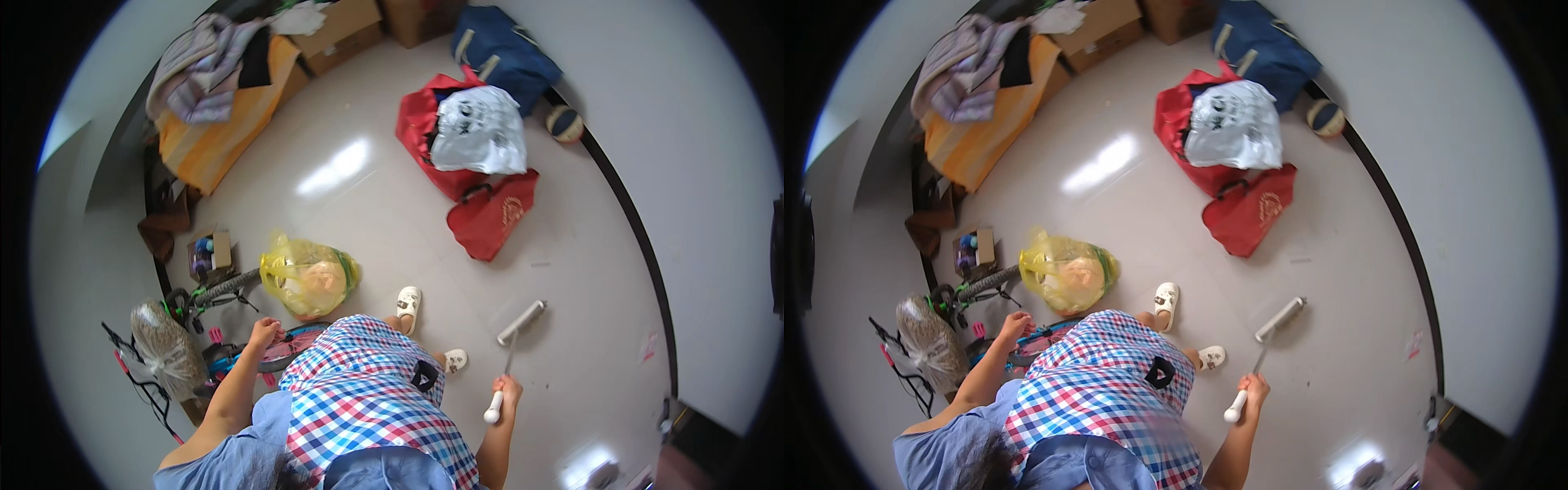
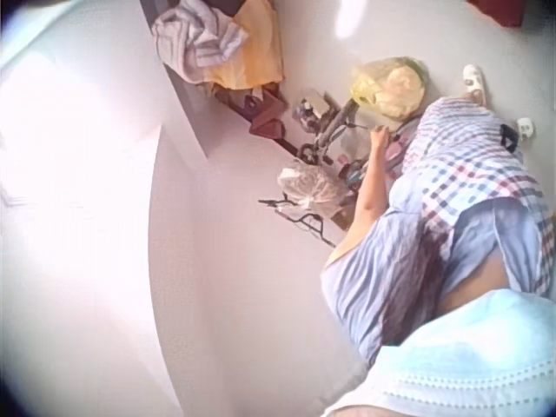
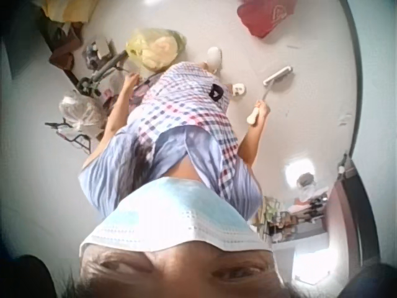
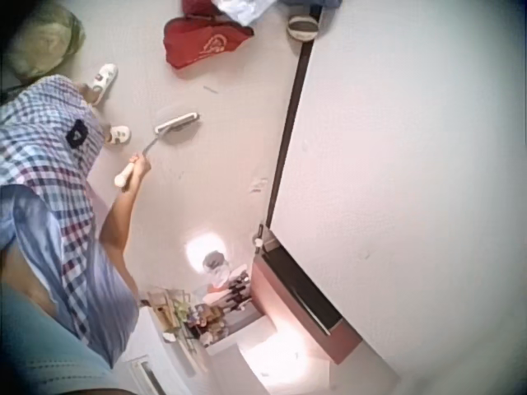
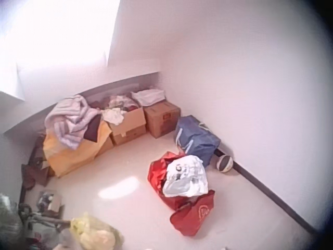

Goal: The person organizes clothes by folding a gray sweater and placing it into a white storage bag. They then pack a blue duffel bag with clothes and zip it closed. Finally, they use a broom to sweep the floor.

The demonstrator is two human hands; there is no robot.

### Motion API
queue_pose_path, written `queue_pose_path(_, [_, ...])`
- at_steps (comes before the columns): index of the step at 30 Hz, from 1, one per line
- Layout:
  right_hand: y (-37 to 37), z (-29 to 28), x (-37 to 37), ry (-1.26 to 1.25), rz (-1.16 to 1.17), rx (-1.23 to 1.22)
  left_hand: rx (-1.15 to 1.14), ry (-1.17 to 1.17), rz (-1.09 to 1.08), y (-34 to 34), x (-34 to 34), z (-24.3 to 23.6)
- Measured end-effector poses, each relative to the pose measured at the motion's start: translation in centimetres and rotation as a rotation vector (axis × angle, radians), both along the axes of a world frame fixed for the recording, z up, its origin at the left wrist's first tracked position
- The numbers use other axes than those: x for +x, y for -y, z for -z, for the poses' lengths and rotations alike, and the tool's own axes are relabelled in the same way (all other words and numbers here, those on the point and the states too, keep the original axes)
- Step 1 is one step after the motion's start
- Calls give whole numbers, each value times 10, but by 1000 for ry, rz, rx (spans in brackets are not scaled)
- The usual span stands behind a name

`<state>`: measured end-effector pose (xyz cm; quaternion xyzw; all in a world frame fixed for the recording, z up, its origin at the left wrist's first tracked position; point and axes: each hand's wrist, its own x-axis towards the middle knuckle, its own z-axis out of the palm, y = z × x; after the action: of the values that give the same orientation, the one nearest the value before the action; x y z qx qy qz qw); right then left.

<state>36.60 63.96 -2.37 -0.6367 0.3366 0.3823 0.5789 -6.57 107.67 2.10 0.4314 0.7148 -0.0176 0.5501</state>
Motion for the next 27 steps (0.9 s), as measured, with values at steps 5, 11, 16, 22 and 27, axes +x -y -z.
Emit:
queue_pose_path(5, [-47, -154, -18, 167, 1, -179, -120, 5, -199, 18, -43, 10])
queue_pose_path(11, [-181, -272, 10, 367, -71, -130, -218, 151, -269, -37, -3, 30])
queue_pose_path(16, [-303, -339, 39, 396, -721, -516, -140, 238, -264, -122, 40, 50])
queue_pose_path(22, [-482, -303, 66, 559, -766, 35, -124, 304, -335, -206, 54, 30])
queue_pose_path(27, [-650, -228, 94, 192, -903, 280, -69, 316, -505, -234, 25, 8])
